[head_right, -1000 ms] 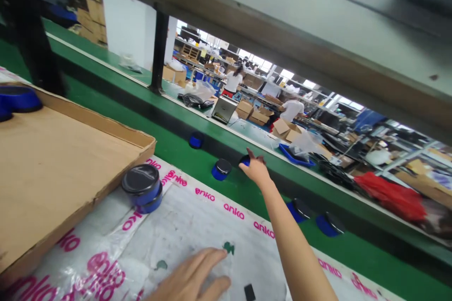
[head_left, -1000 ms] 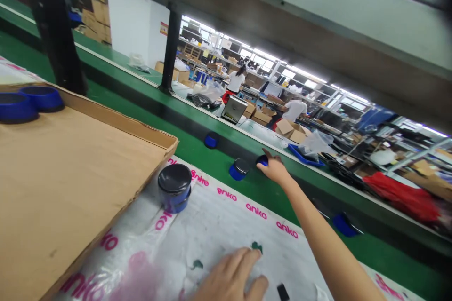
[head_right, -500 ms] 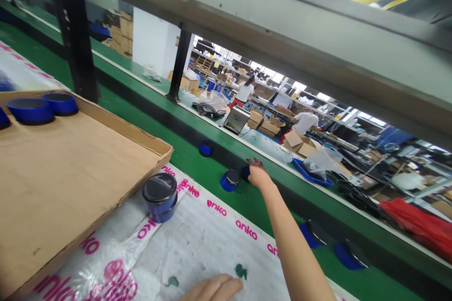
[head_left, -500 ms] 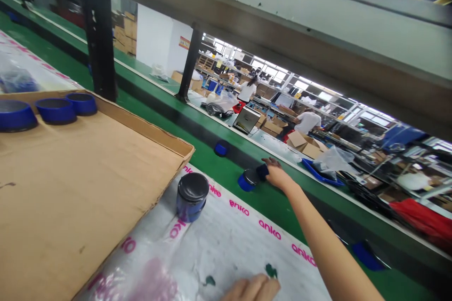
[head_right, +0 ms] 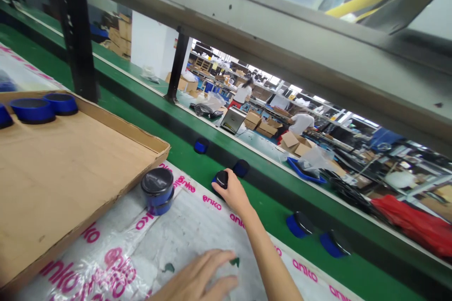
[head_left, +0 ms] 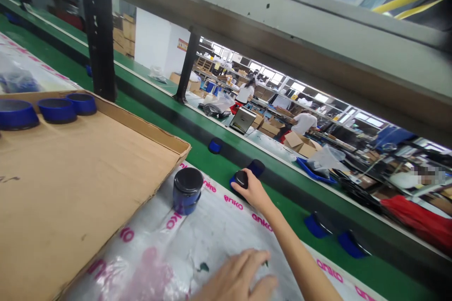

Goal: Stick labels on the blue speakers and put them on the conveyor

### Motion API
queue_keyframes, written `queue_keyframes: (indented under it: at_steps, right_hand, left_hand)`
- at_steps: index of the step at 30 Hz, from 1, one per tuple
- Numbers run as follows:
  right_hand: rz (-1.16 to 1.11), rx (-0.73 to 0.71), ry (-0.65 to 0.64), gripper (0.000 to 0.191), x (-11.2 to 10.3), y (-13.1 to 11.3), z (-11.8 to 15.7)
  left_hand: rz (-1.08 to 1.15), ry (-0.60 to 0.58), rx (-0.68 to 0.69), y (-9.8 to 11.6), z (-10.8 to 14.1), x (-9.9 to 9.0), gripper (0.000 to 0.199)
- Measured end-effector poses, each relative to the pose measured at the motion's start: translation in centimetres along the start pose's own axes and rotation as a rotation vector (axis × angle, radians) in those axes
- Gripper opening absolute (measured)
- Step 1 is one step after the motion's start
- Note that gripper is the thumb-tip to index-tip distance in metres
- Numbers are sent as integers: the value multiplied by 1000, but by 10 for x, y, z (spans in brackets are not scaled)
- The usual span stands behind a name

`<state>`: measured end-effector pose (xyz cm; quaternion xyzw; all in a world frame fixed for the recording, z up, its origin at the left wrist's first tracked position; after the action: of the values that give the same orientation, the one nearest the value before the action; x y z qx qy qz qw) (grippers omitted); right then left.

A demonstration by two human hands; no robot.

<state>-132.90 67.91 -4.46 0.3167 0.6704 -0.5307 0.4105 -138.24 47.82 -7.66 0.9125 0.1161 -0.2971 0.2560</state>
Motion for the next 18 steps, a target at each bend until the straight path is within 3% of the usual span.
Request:
queue_keyframes:
  at_steps: [3,7,10,12,15,18]
  right_hand:
    - [-183,35,-14,42,-15,-2,31]
    - [-480,89,-88,74,-46,-4,96]
    - [-605,151,-207,87,-52,-2,155]
    - [-645,172,-240,89,-50,2,190]
    - [-703,130,-153,90,-54,9,226]
    - [-633,87,-30,76,-62,13,248]
  left_hand:
    - [-9,61,7,6,-7,-28,60]
    - [13,169,-159,3,-10,-67,77]
    - [71,104,-136,10,-15,-74,93]
    - [132,17,-38,21,-19,-71,88]
    - [260,-62,67,38,-21,-64,60]
    - [443,-45,-43,41,-20,-57,53]
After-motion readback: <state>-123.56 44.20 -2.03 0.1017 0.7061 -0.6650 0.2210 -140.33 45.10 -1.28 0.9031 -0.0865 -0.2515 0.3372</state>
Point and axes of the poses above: each hand's wrist, its own z-axis away from the middle knuckle, its own x-axis out of the palm, y = z × x, the point moved 7 cm from there along -z, towards the middle knuckle, and after that the axes turned 13 degrees about x, right-handed, at the moved point
